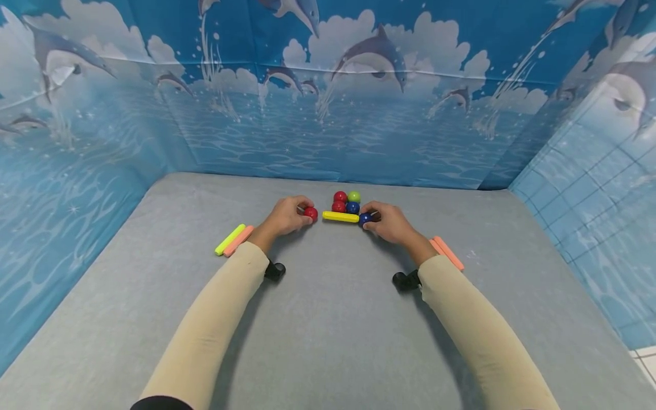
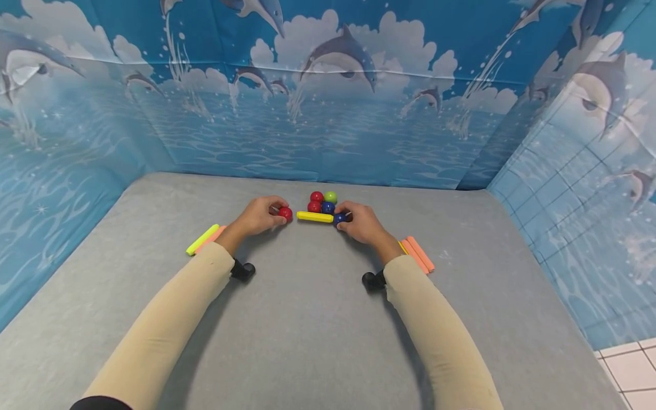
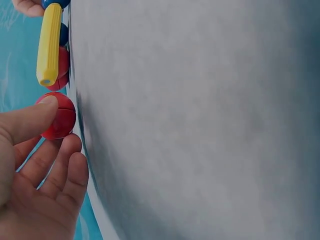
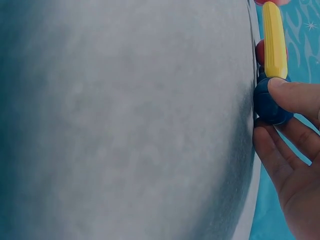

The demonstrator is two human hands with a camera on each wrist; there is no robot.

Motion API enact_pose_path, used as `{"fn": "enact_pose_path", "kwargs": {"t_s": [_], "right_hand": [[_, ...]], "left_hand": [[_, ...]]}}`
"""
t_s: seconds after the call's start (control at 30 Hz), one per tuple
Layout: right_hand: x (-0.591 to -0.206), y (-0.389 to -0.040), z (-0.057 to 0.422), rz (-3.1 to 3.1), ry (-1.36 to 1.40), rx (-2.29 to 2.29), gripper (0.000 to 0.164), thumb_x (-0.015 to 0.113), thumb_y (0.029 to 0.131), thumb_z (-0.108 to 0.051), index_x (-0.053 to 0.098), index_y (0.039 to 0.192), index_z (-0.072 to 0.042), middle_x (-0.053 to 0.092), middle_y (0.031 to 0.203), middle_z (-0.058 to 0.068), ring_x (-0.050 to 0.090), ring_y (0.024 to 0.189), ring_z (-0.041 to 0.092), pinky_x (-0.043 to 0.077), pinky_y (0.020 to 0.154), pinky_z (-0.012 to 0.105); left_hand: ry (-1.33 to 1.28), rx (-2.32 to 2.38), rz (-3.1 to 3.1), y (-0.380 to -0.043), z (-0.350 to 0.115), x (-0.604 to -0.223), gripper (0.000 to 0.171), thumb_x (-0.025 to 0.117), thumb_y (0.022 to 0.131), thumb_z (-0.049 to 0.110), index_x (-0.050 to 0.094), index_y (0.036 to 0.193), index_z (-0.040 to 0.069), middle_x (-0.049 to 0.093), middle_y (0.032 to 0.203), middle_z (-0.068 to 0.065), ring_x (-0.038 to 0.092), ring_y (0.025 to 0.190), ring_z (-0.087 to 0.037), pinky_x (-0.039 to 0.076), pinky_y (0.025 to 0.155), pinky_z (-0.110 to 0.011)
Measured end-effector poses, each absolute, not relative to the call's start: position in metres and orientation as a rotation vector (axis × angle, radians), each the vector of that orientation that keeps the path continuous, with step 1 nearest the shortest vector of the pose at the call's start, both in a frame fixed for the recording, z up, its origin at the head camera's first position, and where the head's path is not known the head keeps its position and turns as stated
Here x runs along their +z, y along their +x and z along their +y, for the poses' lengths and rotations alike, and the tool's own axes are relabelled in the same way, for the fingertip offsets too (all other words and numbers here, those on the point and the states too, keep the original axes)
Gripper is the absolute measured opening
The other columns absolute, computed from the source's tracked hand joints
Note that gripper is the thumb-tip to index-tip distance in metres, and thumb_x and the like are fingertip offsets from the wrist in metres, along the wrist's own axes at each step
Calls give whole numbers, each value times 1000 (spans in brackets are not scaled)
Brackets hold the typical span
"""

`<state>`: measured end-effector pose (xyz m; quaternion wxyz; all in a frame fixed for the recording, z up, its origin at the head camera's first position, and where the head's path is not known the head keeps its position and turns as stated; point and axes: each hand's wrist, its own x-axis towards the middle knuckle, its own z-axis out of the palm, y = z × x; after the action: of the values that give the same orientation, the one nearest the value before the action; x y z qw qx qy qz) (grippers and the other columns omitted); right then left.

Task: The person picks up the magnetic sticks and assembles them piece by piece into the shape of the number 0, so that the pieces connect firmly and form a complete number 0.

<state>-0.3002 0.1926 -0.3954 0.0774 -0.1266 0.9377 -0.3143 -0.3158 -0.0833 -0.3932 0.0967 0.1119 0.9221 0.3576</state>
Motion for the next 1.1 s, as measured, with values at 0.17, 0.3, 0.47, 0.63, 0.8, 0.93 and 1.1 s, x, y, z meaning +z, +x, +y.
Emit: {"fn": "enact_pose_path", "kwargs": {"t_s": [0.17, 0.3, 0.47, 0.63, 0.8, 0.93, 1.1], "right_hand": [[-395, -301, 190, 2818, -367, -923, 33, 67, 94, -12, 60, 126, -11, 61, 132, 15, 61, 119, 32, 53, 93, 46], [-396, -301, 188, 2825, -365, -914, 33, 67, 94, -12, 60, 126, -10, 61, 133, 16, 61, 119, 33, 53, 93, 46], [-397, -302, 188, 2840, -362, -913, 33, 66, 94, -12, 60, 127, -10, 61, 133, 16, 61, 119, 33, 53, 93, 46], [-396, -304, 187, 2847, -368, -904, 34, 66, 95, -12, 60, 128, -10, 60, 134, 16, 61, 119, 33, 54, 93, 46], [-397, -306, 185, 2853, -359, -905, 35, 65, 95, -13, 59, 130, -11, 60, 136, 16, 61, 119, 33, 55, 89, 44], [-397, -307, 185, 2853, -340, -922, 35, 65, 96, -13, 59, 130, -12, 59, 137, 16, 60, 119, 33, 55, 89, 44], [-398, -307, 186, 2838, -338, -950, 35, 65, 96, -13, 59, 130, -12, 59, 137, 17, 60, 119, 33, 54, 90, 44]], "left_hand": [[359, 1096, 2715, -315, -78, -394, 38, 70, 92, 14, 61, 129, 12, 62, 130, -11, 61, 115, -27, 58, 79, -33], [340, 1103, 2716, -315, -76, -395, 37, 69, 93, 13, 61, 129, 12, 61, 131, -10, 61, 116, -27, 58, 83, -35], [326, 1113, 2727, -316, -74, -396, 37, 68, 94, 13, 61, 130, 11, 61, 130, -10, 60, 116, -26, 57, 88, -37], [310, 1114, 2734, -317, -73, -396, 36, 67, 94, 13, 61, 130, 12, 61, 131, -10, 59, 116, -26, 57, 87, -37], [308, 1125, 2745, -319, -73, -398, 37, 66, 94, 11, 60, 131, 10, 61, 132, -12, 59, 118, -27, 55, 92, -38], [319, 1126, 2759, -319, -73, -398, 39, 65, 95, 11, 59, 133, 10, 60, 134, -12, 59, 120, -28, 52, 99, -40], [296, 1135, 2747, -320, -72, -398, 39, 66, 94, 11, 59, 133, 11, 60, 134, -12, 58, 120, -27, 52, 99, -40]]}}
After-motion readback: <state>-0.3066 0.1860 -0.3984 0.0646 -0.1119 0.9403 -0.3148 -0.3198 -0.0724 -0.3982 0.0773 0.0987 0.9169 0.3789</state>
